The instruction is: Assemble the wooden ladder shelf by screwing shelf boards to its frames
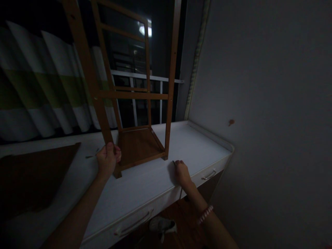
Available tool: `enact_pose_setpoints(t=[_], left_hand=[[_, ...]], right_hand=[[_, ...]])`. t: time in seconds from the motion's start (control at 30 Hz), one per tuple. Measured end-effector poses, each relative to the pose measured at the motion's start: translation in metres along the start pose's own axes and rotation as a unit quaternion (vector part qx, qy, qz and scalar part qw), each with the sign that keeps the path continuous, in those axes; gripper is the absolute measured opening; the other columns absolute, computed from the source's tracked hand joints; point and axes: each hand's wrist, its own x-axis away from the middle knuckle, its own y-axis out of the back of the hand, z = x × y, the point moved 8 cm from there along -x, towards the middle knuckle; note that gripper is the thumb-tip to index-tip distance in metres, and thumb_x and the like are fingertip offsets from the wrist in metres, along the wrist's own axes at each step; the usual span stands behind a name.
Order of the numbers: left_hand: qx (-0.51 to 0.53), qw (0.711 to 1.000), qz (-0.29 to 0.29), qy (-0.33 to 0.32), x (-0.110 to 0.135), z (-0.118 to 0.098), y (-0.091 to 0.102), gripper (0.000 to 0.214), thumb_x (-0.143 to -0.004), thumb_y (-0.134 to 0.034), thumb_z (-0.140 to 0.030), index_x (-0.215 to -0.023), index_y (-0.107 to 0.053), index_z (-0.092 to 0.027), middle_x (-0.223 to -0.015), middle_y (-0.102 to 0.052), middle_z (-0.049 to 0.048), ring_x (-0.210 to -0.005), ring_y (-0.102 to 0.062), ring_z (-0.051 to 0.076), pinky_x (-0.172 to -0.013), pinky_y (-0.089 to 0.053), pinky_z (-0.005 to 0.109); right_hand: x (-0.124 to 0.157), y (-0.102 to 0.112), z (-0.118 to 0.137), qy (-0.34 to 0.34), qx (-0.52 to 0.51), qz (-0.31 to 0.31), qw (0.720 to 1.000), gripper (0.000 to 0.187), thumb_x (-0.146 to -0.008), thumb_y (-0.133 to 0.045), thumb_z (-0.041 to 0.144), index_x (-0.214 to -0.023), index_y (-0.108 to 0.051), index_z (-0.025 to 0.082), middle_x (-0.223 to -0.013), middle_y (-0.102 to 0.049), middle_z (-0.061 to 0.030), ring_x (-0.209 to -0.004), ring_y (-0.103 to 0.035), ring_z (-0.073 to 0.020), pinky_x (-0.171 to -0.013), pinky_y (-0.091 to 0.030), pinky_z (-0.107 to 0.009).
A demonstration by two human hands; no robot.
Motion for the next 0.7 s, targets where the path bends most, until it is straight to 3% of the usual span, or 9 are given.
enact_pose_setpoints(t=[0.1, 0.27, 0.43, 0.7], left_hand=[[-0.008, 1.0, -0.006, -0.005, 0.0, 0.001, 0.002, 0.042, -0.072, -0.046, -0.058, -0.059, -0.045, -0.017, -0.038, -0.035, -0.0082, -0.028, -0.033, 0.004, -0.027, -0.025, 0.017], [0.0, 1.0, -0.002, -0.002, -0.001, 0.001, 0.001, 0.042, -0.072, -0.047, -0.057, -0.059, -0.045, -0.018, -0.038, -0.035, -0.0082, -0.028, -0.033, 0.004, -0.027, -0.026, 0.017], [-0.008, 1.0, -0.006, -0.014, 0.0, -0.005, 0.0, 0.044, -0.07, -0.046, -0.06, -0.058, -0.045, -0.017, -0.038, -0.036, -0.0079, -0.027, -0.033, 0.004, -0.026, -0.025, 0.017], [0.002, 1.0, -0.003, -0.006, 0.0, -0.003, 0.0, 0.045, -0.069, -0.048, -0.06, -0.058, -0.045, -0.017, -0.036, -0.034, -0.0085, -0.027, -0.032, 0.004, -0.026, -0.024, 0.017]], right_hand=[[0.004, 0.0, 0.004, -0.006, 0.075, 0.018, 0.997, 0.031, -0.073, -0.034, -0.005, -0.088, -0.058, 0.008, -0.086, -0.06, -0.0155, -0.074, -0.057, -0.0171, -0.066, -0.041, -0.025], [0.007, 0.007, 0.001, -0.032, 0.104, 0.017, 0.994, 0.029, -0.076, -0.032, -0.003, -0.089, -0.057, 0.006, -0.091, -0.057, -0.0185, -0.075, -0.057, -0.0185, -0.065, -0.04, -0.025], [-0.001, 0.007, 0.0, -0.06, 0.05, 0.028, 0.997, 0.023, -0.084, -0.034, 0.009, -0.094, -0.055, 0.012, -0.085, -0.063, -0.0121, -0.073, -0.06, -0.0162, -0.061, -0.036, -0.023], [-0.01, 0.002, 0.008, -0.067, -0.011, -0.024, 0.997, 0.021, -0.085, -0.037, 0.019, -0.089, -0.058, 0.014, -0.079, -0.067, -0.0097, -0.073, -0.062, -0.0175, -0.058, -0.031, -0.023]])
